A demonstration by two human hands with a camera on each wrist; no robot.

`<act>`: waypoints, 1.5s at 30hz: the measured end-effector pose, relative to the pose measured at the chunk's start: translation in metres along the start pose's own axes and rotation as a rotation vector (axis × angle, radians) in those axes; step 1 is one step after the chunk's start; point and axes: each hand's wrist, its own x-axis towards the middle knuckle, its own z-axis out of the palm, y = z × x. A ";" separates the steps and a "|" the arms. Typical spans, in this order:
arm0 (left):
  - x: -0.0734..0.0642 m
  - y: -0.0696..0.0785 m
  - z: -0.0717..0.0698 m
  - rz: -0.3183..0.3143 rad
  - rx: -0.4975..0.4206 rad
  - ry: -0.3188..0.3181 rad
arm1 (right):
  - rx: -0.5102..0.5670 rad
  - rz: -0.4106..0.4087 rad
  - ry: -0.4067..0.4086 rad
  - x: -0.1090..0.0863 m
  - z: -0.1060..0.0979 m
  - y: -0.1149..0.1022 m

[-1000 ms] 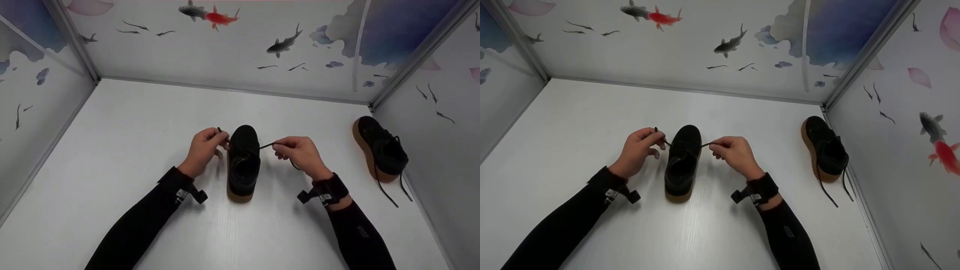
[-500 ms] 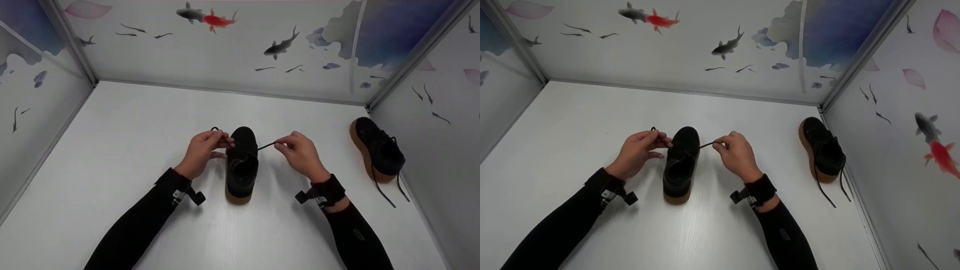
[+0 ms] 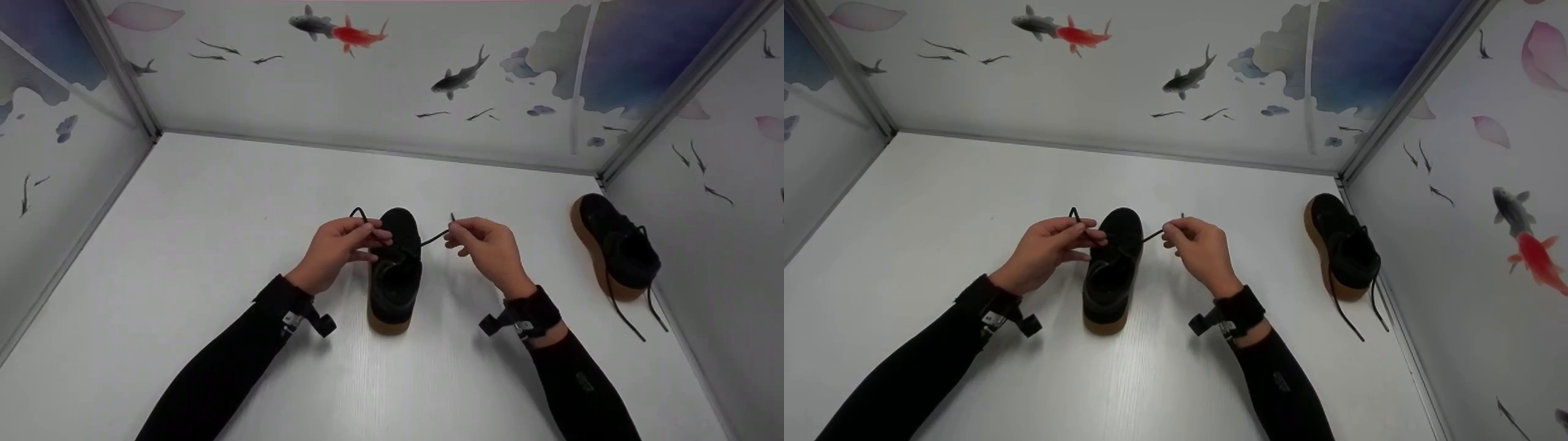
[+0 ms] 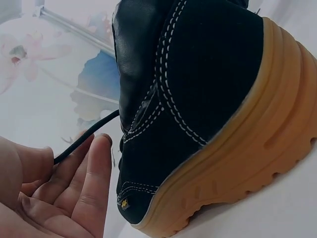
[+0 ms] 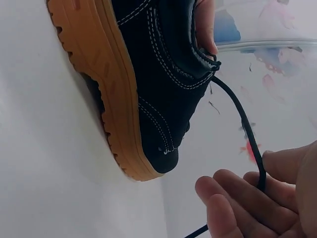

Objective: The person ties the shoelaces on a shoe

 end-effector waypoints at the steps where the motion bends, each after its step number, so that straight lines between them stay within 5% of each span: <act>1: 0.000 0.000 0.001 0.001 -0.004 0.002 | 0.048 0.003 0.009 0.000 0.000 0.000; 6: 0.001 -0.001 0.002 -0.002 -0.020 0.008 | 0.208 0.001 0.039 0.001 0.002 0.003; 14: 0.003 0.000 0.005 -0.003 -0.070 0.031 | 0.316 0.007 0.032 0.003 0.007 -0.002; 28: 0.008 0.007 0.010 0.019 -0.028 0.068 | 0.578 0.121 0.036 0.012 0.004 -0.009; 45: 0.013 0.026 0.009 0.067 -0.092 0.162 | 0.681 0.183 -0.081 0.025 -0.001 -0.018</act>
